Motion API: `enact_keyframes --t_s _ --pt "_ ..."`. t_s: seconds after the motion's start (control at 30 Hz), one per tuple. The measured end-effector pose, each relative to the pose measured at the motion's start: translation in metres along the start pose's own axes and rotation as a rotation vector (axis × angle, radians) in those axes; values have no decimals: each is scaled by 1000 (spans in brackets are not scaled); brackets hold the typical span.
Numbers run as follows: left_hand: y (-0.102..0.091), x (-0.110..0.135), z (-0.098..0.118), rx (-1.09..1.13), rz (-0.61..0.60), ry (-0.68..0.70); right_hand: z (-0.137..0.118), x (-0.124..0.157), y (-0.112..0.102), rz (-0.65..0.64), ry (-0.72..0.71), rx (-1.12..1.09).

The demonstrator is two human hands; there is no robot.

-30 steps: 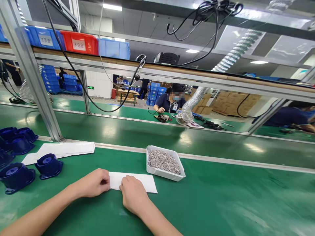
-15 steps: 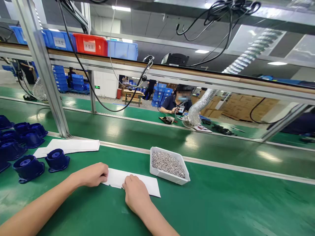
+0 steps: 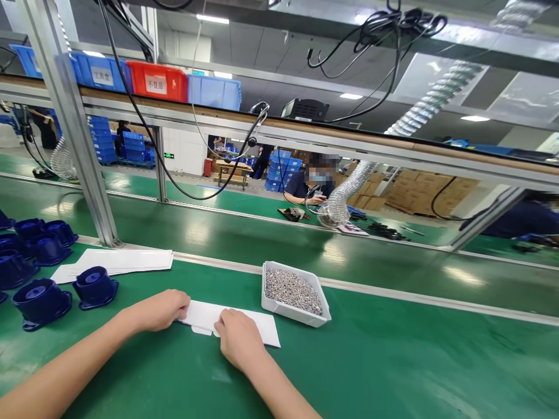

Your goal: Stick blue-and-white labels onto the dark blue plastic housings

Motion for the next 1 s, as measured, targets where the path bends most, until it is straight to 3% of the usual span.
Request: enact_keyframes --t_s 0.2,0.5,0.77,1.0 --pt "-7 13 -1 111 16 5 18 18 -22 2 -92 -5" --pt "-4 10 -2 132 46 6 24 1 -6 -55 -1 77" --pt "-2 10 -2 137 50 -2 64 21 -40 -33 -15 -99" --pt "2 9 -2 167 38 -1 67 15 -26 -43 11 47"
Point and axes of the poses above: each hand's wrist, its own x-axis away from the middle knuckle, its own y-axis out of the palm, z = x × y, the point moved 10 cm from there along -x, towards the middle knuckle, and after that the axes turned 12 degrees about z, right-handed, at the moved point
